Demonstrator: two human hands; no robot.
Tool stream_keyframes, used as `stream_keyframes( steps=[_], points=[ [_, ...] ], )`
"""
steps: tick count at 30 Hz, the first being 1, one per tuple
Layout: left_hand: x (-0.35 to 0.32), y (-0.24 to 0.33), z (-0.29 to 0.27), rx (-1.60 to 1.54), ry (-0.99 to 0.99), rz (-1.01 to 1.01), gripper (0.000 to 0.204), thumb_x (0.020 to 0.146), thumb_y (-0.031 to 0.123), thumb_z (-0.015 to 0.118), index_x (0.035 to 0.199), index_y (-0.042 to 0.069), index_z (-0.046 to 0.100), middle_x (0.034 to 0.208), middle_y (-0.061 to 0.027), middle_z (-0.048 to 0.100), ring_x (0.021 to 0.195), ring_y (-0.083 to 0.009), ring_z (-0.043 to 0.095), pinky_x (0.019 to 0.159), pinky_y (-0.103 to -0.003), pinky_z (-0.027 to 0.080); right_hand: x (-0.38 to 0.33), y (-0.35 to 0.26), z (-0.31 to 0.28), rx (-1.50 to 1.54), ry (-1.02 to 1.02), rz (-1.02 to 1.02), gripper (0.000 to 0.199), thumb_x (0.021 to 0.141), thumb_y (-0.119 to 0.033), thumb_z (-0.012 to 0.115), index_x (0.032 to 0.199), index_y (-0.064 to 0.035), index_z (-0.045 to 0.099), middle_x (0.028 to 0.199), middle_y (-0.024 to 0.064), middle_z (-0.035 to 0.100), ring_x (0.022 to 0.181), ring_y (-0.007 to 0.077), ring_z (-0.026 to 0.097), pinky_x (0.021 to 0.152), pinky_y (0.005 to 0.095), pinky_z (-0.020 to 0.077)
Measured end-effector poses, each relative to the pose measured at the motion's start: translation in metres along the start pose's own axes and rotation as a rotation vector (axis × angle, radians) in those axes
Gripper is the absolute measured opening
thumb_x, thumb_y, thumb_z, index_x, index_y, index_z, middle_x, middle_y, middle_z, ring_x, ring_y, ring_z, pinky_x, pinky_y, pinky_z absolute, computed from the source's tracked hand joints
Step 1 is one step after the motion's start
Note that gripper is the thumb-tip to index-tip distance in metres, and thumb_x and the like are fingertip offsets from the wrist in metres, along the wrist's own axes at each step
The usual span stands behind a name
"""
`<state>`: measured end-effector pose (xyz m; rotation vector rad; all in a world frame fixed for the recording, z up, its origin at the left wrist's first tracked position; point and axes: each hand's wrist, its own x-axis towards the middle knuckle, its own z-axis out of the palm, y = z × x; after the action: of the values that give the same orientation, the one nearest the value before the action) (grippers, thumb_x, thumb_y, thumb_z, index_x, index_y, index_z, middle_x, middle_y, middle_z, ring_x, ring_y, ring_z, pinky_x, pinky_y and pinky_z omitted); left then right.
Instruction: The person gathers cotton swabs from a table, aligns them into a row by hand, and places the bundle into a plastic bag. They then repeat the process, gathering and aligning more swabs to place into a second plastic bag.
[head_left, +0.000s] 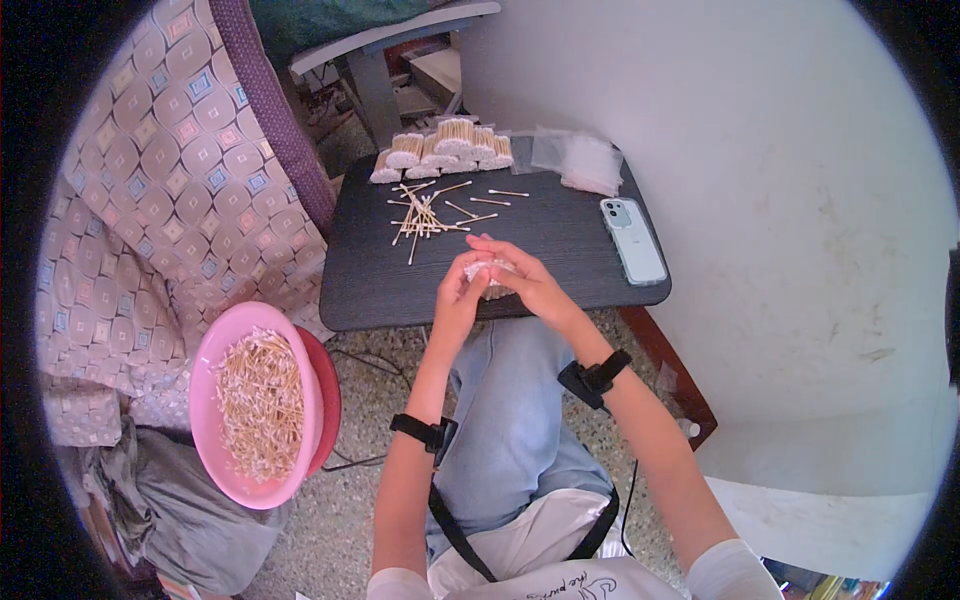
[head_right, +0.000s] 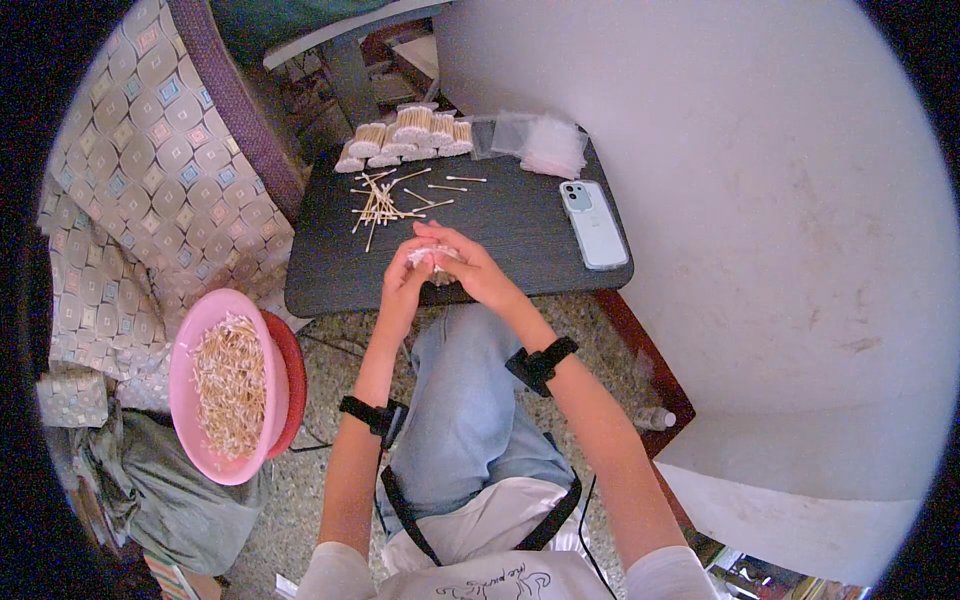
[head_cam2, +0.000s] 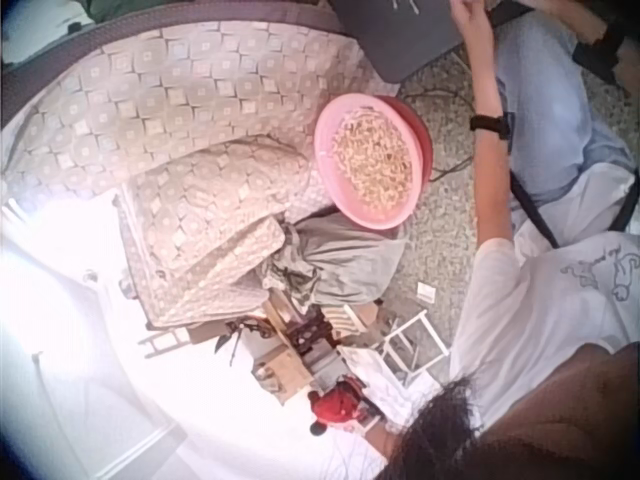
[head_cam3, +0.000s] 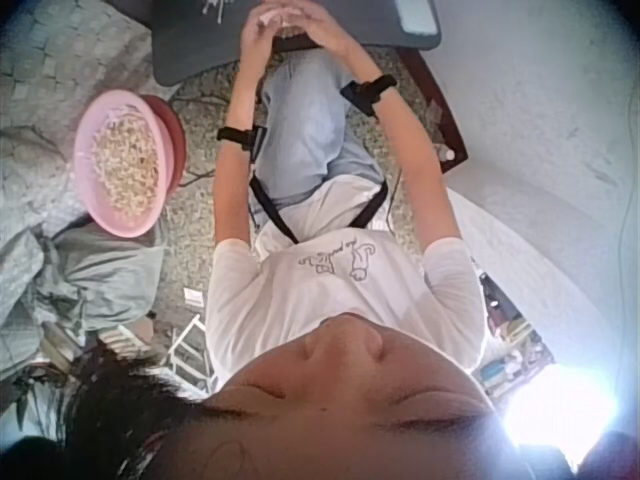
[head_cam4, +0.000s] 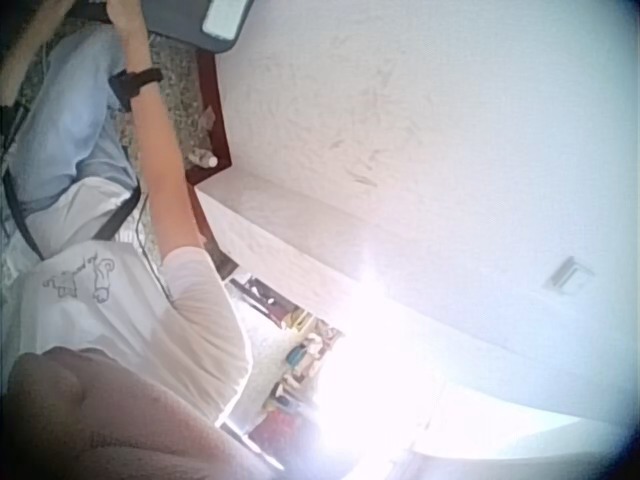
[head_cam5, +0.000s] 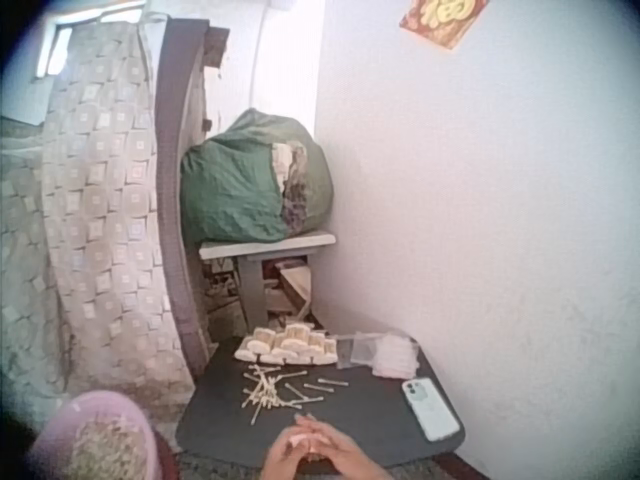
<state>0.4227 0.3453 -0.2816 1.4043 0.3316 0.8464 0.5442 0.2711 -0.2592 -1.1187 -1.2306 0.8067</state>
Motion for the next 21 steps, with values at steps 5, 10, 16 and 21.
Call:
stream_keyframes(
  steps=[5,10,16,21],
  points=[
    [0.000,-0.009,-0.013,-0.117,-0.013,-0.170,0.024,0.094,0.018,0.051,0.111,0.002,0.056,0.105,-0.0049,0.061,0.097,-0.0097,0.055,0.085,-0.024,0.042,-0.002,0.002,0.000,0.251,-0.051,0.180,0.038,0.092,-0.017,0.051,0.128,-0.0048,0.049,0.135,0.0076,0.046,0.125,0.0170,0.041,0.104,0.0330,0.0317],
    [0.002,-0.007,-0.011,-0.048,-0.062,-0.119,0.021,0.093,0.019,0.052,0.106,0.003,0.059,0.101,-0.0029,0.062,0.093,-0.0081,0.054,0.083,-0.023,0.042,-0.003,0.012,-0.004,0.274,-0.036,0.030,0.035,0.090,-0.017,0.055,0.123,-0.0049,0.050,0.137,0.0096,0.044,0.123,0.0174,0.044,0.102,0.0307,0.0337],
    [0.007,-0.007,-0.012,0.024,0.076,-0.101,0.029,0.095,0.025,0.052,0.105,0.000,0.062,0.090,0.0005,0.063,0.081,-0.0043,0.054,0.071,-0.021,0.043,0.001,0.015,0.003,0.174,0.071,0.085,0.029,0.091,-0.017,0.056,0.117,-0.0028,0.054,0.125,0.0092,0.054,0.113,0.0149,0.049,0.097,0.0278,0.0373],
    [-0.007,0.012,-0.006,0.359,0.230,-0.071,0.032,0.091,0.028,0.058,0.099,-0.002,0.064,0.078,-0.0019,0.064,0.064,-0.0049,0.052,0.055,-0.022,0.041,-0.014,0.000,0.009,0.018,0.419,-0.014,0.021,0.085,-0.017,0.065,0.079,0.0032,0.064,0.081,0.0041,0.065,0.074,0.0079,0.056,0.066,0.0225,0.0450]
  ],
)
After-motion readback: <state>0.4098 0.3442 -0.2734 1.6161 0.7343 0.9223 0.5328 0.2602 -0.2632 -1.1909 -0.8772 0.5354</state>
